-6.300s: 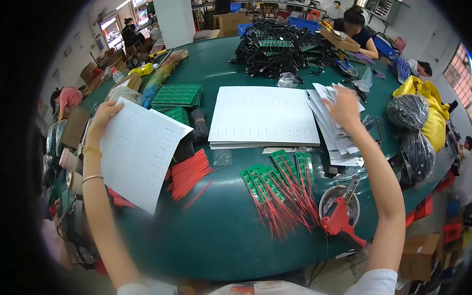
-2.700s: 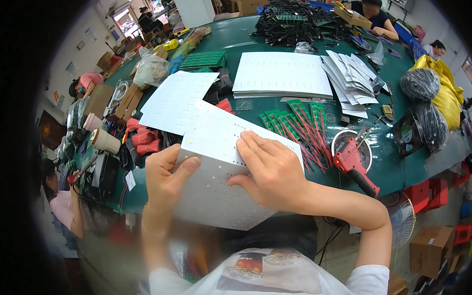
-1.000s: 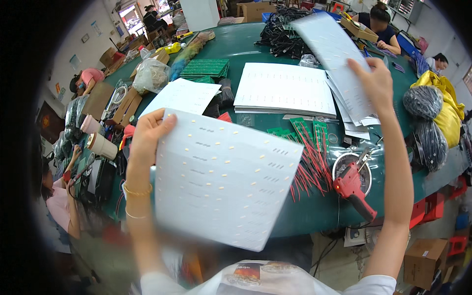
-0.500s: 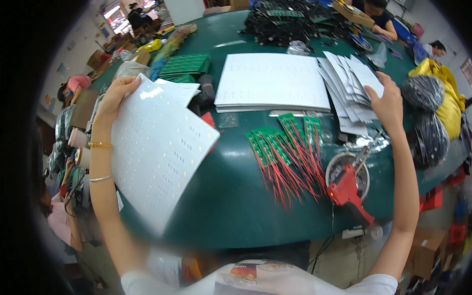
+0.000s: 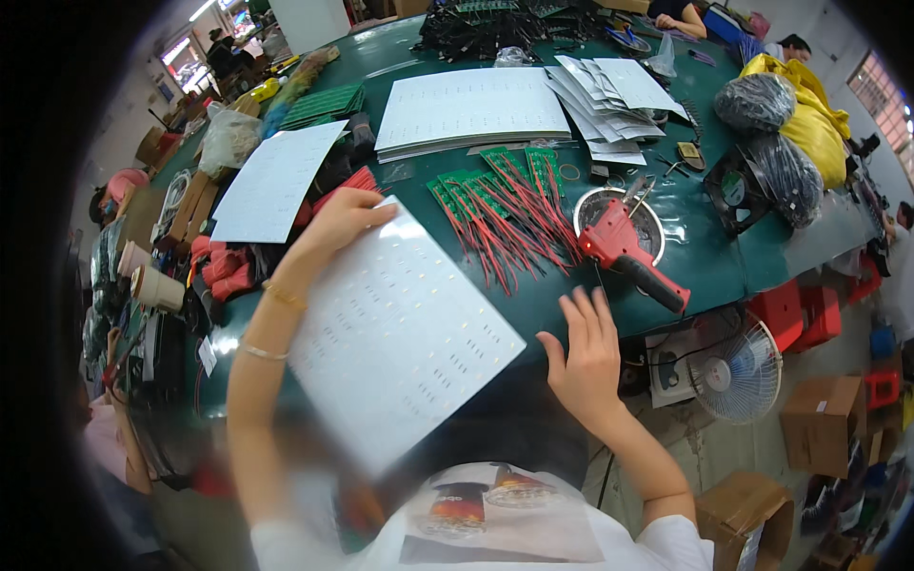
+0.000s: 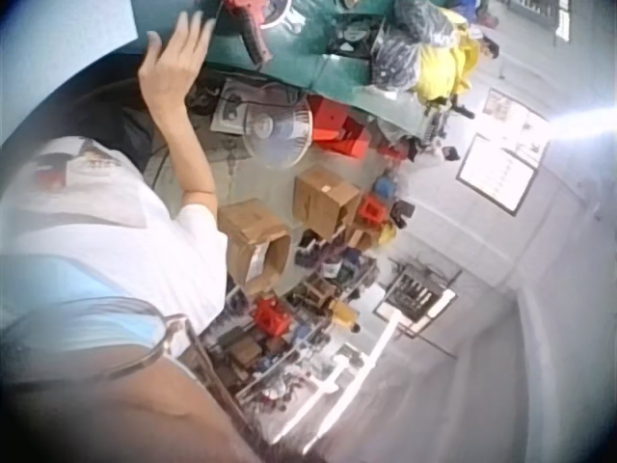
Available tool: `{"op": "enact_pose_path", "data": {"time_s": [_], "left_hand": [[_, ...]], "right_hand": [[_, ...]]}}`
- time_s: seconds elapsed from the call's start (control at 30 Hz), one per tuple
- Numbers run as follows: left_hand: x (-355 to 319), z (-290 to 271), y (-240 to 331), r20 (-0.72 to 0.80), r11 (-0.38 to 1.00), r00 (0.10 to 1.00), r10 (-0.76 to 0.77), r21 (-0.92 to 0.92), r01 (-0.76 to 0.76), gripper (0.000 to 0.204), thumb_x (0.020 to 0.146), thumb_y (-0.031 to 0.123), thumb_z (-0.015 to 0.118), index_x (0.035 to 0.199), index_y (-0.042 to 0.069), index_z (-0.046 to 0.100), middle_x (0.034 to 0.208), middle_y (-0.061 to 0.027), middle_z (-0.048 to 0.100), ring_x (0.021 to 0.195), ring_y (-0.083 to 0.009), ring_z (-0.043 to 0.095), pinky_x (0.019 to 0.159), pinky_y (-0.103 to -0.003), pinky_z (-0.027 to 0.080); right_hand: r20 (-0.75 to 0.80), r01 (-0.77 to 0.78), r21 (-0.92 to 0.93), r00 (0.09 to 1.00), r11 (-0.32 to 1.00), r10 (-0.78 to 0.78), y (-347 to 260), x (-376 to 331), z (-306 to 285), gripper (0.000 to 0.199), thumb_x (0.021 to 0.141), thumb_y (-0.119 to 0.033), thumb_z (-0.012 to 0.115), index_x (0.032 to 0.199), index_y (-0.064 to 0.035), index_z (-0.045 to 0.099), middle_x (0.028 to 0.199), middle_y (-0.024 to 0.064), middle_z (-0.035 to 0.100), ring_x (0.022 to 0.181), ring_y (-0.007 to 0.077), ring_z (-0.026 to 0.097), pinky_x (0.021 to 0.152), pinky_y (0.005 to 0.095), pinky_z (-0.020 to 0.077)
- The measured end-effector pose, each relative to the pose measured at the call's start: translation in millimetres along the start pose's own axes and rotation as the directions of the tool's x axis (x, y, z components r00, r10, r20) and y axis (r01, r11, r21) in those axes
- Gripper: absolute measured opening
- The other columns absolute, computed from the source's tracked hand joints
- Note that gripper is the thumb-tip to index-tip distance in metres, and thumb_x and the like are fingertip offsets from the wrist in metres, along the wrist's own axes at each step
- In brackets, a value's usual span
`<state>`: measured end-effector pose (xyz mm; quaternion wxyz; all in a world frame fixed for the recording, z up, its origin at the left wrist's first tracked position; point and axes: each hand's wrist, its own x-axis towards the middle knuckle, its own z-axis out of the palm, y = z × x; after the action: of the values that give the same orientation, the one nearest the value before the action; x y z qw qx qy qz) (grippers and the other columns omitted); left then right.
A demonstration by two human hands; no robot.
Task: The person splits an LED panel along perforated lines, solders red and black wires onto the panel using a soldering iron, and then solders wires from circuit boards to the panel.
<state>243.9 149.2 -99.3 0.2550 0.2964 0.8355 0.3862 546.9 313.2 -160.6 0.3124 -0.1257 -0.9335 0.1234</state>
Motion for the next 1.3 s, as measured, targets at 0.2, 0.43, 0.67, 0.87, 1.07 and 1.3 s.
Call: {"op": "enact_pose_path", "data": {"time_s": [0.2, 0.43, 0.67, 0.87, 1.07, 1.3], "left_hand": [[31, 33, -39, -0.089, 0.969, 0.982, 0.166, 0.198, -0.146, 0.037, 0.080, 0.031, 0.065, 0.094, -0.002, 0.067, 0.078, -0.0111, 0.064, 0.063, -0.0158, 0.057, 0.061, -0.030, 0.046], [-61, 65, -27, -0.191, 0.674, 0.773, 0.606, 0.640, -0.370, 0.053, 0.075, 0.030, 0.071, 0.119, 0.007, 0.053, 0.118, -0.0185, 0.050, 0.108, -0.0355, 0.047, 0.090, -0.042, 0.038], [-222, 80, -33, 0.088, 0.807, 0.978, 0.192, 0.553, -0.208, 0.080, 0.066, 0.036, 0.075, 0.135, 0.014, 0.041, 0.145, -0.0224, 0.020, 0.134, -0.0451, 0.014, 0.106, -0.058, 0.013], [-233, 108, -60, 0.020, 0.687, 0.973, 0.231, 0.705, -0.177, 0.073, 0.067, 0.019, 0.070, 0.134, 0.021, 0.043, 0.144, -0.0203, 0.026, 0.133, -0.0457, 0.017, 0.100, -0.068, 0.010], [-214, 130, -50, 0.033, 0.671, 0.893, 0.449, 0.648, -0.361, 0.056, 0.078, 0.010, 0.053, 0.131, 0.025, 0.048, 0.140, -0.0163, 0.036, 0.128, -0.0445, 0.028, 0.097, -0.070, 0.014], [-171, 151, -33, 0.021, 0.617, 0.846, 0.533, 0.674, -0.406, 0.062, 0.075, 0.002, 0.051, 0.132, 0.025, 0.046, 0.139, -0.0164, 0.036, 0.127, -0.0447, 0.031, 0.095, -0.071, 0.018]], "right_hand": [[-0.136, -0.126, -0.215, 0.986, 0.969, 0.098, 6, -28, 15, 0.066, 0.090, -0.037, 0.050, 0.131, 0.0109, 0.033, 0.140, 0.0338, 0.021, 0.134, 0.0482, 0.012, 0.106, 0.0597, 0.0087], [-0.142, 0.013, -0.438, 0.986, 0.899, -0.084, 46, 10, -15, 0.062, 0.082, -0.025, 0.061, 0.131, 0.0045, 0.038, 0.136, 0.0255, 0.035, 0.126, 0.0433, 0.032, 0.103, 0.0516, 0.0264], [-0.053, -0.035, -0.464, 0.999, 0.885, 0.011, 74, 32, -27, 0.054, 0.078, -0.027, 0.067, 0.123, -0.0018, 0.050, 0.092, 0.0109, 0.052, 0.086, 0.0279, 0.051, 0.075, 0.0379, 0.0402], [-0.044, -0.066, -0.473, 0.998, 0.879, 0.051, 75, 31, -24, 0.047, 0.082, -0.019, 0.062, 0.124, -0.0021, 0.049, 0.091, 0.0108, 0.053, 0.085, 0.0279, 0.052, 0.075, 0.0376, 0.0403], [-0.311, -0.403, 0.514, 0.735, 0.757, 0.602, 81, -5, -55, 0.023, 0.094, -0.014, 0.049, 0.112, -0.0004, 0.049, 0.101, 0.0110, 0.056, 0.088, 0.0173, 0.053, 0.078, 0.0309, 0.0426], [-0.150, -0.063, 0.951, 0.763, 0.304, 0.628, 41, -21, -58, 0.019, 0.094, -0.019, 0.050, 0.103, -0.0029, 0.045, 0.081, 0.0059, 0.046, 0.074, 0.0158, 0.042, 0.071, 0.0310, 0.0384]]}}
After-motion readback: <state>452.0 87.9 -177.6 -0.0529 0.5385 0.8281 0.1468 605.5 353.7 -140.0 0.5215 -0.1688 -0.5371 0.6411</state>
